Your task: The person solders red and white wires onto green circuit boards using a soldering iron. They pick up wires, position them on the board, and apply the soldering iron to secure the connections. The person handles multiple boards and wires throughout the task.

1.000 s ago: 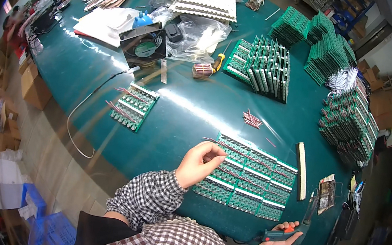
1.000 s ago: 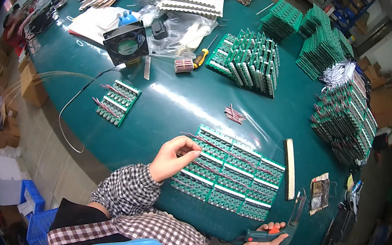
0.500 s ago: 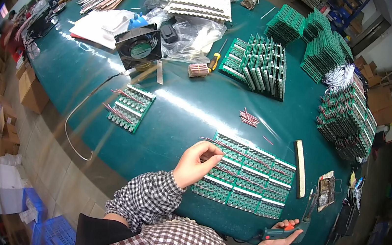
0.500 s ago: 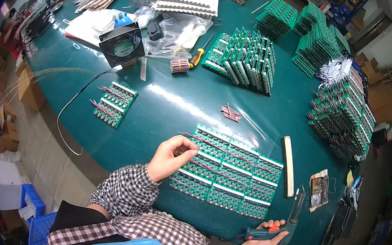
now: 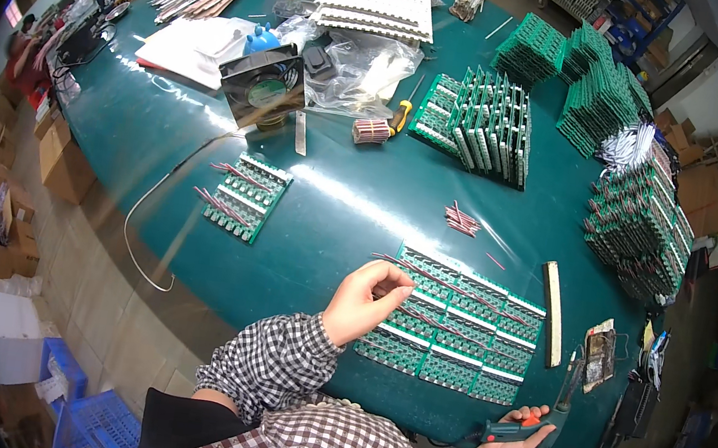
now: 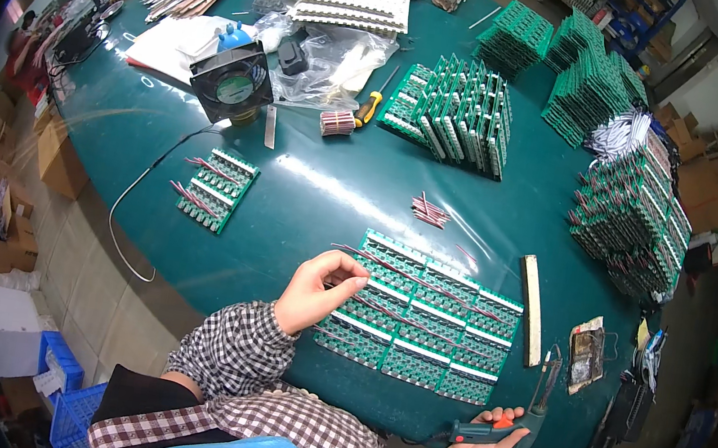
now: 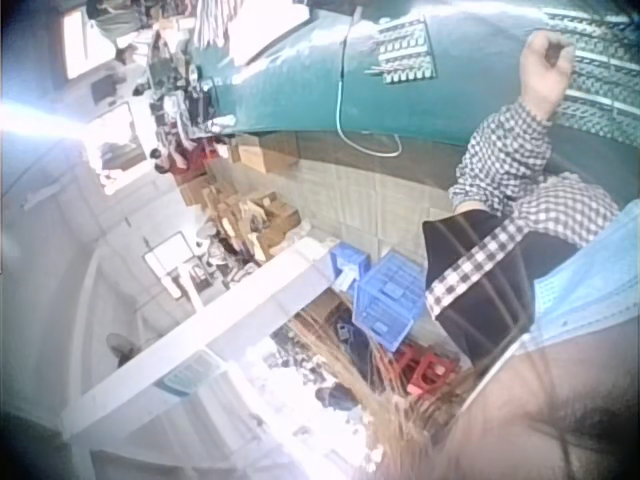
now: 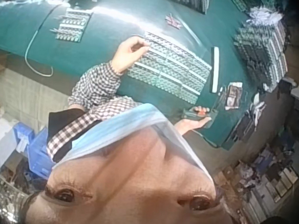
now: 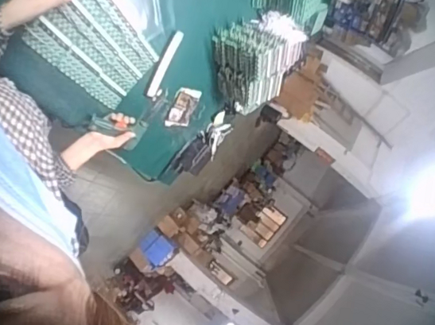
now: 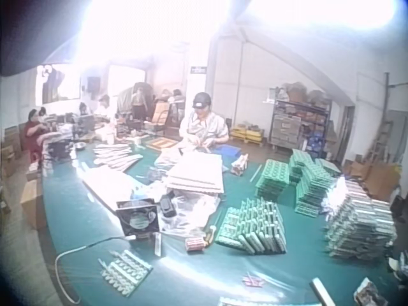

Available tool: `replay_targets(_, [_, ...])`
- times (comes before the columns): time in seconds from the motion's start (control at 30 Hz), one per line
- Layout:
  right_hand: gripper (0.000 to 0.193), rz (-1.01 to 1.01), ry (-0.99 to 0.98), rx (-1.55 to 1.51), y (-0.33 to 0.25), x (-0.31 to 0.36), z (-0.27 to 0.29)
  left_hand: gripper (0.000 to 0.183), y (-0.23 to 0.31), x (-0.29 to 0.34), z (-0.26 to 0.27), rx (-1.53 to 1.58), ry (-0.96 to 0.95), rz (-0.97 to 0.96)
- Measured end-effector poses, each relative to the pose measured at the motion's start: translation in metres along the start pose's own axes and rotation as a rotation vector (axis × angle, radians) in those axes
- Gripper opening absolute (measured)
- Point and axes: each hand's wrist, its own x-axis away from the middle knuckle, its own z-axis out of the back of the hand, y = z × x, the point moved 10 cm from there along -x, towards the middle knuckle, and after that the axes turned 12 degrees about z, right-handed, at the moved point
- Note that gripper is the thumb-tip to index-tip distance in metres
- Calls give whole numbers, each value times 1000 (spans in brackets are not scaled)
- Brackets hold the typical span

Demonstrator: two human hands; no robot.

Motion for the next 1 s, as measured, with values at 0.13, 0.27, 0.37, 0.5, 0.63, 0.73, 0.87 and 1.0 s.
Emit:
replay_targets(0.13, [34, -4, -11, -20, 1, -1, -2, 10, -1, -1, -1, 9, -4, -6])
replay_targets(0.27, [33, -18, -27, -44, 4, 0, -1, 10, 0, 0, 1, 18, -1, 0])
replay_targets(0.37, [33, -23, -33, -35, 4, 2, -3, 10, 1, 1, 3, 25, 2, -12])
replay_targets(0.5, [33, -21, -24, -23, 4, 4, -4, 10, 9, 3, 5, -7, 22, -47])
replay_targets(0.63, [35, -26, 77, -31, 3, 2, 3, 8, 11, -2, 0, -40, 15, -66])
replay_targets(0.73, [36, -41, 45, 39, 8, -3, 0, 7, 3, 1, 5, -7, 42, -31])
replay_targets(0.87, [38, -89, -55, -58, 12, -5, 1, 9, 14, 0, 7, -33, 51, -47])
replay_targets(1.0, [36, -84, -50, -76, 9, -1, 1, 12, 33, 9, 20, -122, 1, -14])
